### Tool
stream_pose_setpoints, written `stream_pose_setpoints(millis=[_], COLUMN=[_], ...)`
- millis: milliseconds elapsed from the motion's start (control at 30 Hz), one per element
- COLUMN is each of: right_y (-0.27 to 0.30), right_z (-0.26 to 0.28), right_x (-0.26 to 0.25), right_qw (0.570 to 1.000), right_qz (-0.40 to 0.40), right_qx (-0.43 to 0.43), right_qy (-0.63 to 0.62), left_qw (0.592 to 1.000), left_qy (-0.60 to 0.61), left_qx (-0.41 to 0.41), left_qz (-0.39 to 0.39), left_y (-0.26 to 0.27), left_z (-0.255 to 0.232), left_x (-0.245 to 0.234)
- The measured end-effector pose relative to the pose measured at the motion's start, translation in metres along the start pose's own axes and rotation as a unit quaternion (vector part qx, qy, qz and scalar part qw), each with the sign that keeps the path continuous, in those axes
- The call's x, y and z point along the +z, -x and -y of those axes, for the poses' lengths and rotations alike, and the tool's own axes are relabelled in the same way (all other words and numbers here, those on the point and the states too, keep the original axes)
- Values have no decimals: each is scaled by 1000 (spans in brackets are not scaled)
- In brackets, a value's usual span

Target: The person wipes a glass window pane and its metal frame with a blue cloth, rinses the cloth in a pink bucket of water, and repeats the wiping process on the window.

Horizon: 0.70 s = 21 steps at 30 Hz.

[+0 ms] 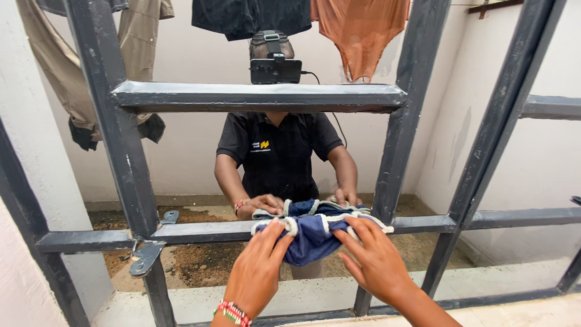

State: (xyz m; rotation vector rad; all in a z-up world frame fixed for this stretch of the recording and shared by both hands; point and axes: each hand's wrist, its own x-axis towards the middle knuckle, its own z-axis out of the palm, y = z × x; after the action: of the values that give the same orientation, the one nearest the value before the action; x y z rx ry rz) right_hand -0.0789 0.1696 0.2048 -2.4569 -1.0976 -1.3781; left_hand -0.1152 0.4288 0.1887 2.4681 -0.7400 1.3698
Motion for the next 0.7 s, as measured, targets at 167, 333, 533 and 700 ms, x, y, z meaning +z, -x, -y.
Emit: stream_pose_setpoints(millis=[167,333,533,700], right_y=[6,-6,-40,-106], right_z=[-12,14,80,165], right_x=[8,29,96,140], right_qw=[989,991,986,970], right_qz=[21,-54,-75,-73], right_qx=[145,118,95,-44], right_qy=[-21,18,-112,-227], left_qw=[1000,997,995,965], left_qy=[22,46,-47,-140], left_qx=[-17,-55,-87,-215], left_qz=[0,17,0,53], left_y=[22,23,60,85], left_z=[-18,-10,50,91], left_x=[44,49,13,-34])
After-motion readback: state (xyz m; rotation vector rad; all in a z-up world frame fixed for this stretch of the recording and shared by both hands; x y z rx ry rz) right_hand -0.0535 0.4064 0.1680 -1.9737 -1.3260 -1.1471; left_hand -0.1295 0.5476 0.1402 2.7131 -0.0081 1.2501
